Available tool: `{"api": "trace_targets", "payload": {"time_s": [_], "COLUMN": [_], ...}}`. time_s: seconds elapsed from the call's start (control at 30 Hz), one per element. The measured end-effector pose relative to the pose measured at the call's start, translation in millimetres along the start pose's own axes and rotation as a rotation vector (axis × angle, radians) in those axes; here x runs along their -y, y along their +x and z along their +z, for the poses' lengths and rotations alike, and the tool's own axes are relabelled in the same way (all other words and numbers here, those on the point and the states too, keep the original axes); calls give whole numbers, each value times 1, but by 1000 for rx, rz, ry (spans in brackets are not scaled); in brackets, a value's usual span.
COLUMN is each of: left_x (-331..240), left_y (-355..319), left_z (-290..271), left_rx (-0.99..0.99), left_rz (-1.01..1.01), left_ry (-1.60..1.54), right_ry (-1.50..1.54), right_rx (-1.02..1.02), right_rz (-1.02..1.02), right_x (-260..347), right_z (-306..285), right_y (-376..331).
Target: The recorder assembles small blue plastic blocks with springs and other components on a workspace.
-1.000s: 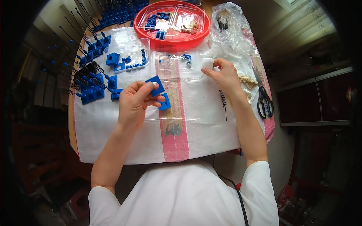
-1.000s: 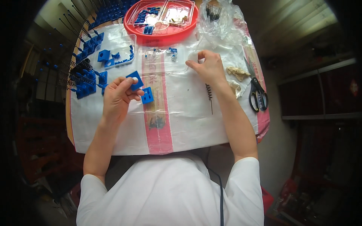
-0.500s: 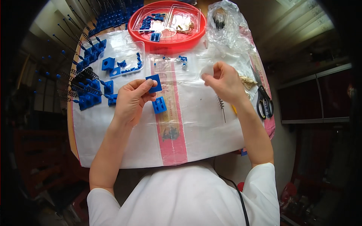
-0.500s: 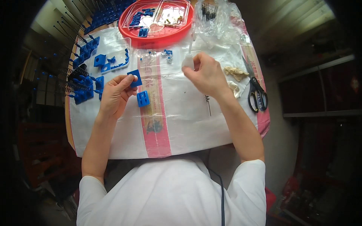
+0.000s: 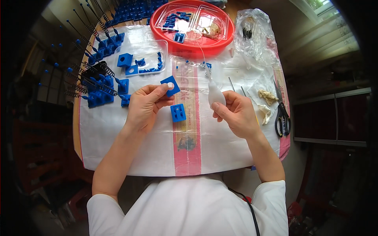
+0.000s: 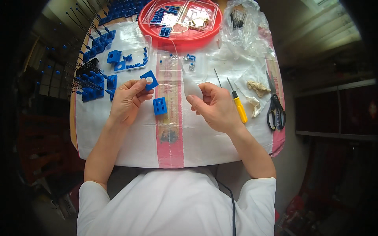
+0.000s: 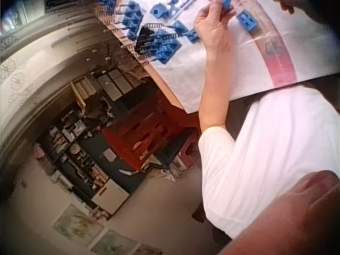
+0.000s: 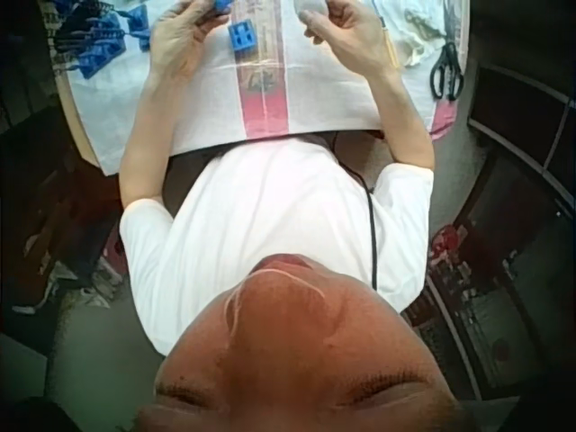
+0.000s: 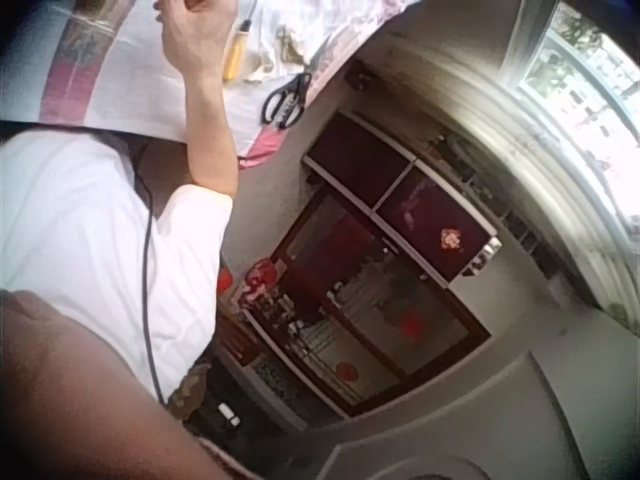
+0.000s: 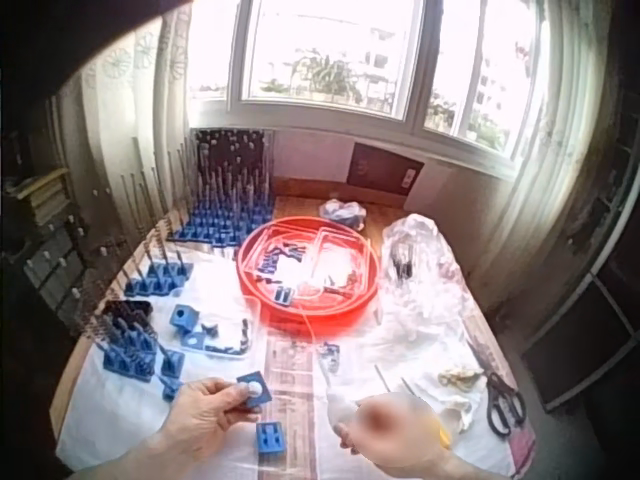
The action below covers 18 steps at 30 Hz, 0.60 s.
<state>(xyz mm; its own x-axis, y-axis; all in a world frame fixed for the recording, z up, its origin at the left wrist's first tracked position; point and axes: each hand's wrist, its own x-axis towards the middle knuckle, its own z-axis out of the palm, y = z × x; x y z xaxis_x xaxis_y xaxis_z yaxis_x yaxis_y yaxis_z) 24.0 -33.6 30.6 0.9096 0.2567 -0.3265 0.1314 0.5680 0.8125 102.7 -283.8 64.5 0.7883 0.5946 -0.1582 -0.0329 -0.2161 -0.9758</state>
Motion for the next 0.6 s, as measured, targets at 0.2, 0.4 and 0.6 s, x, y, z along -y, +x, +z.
{"api": "trace_targets", "payload": {"time_s": [0.2,0.4,0.6], "left_x": [2,1,-1], "left_y": [-1,-3,0], "left_z": [-3,-8,-8], "left_rx": [48,4,-34], "left_rz": [-47,-29,-10], "left_ry": [-28,-54,-65], "right_ry": [85,187,132], "right_rx": [16,66,56], "right_rz": [-30,20,9], "right_x": [-1,-4,-11], "right_z": [5,13,8], "right_y": [-1,-6,-10]}}
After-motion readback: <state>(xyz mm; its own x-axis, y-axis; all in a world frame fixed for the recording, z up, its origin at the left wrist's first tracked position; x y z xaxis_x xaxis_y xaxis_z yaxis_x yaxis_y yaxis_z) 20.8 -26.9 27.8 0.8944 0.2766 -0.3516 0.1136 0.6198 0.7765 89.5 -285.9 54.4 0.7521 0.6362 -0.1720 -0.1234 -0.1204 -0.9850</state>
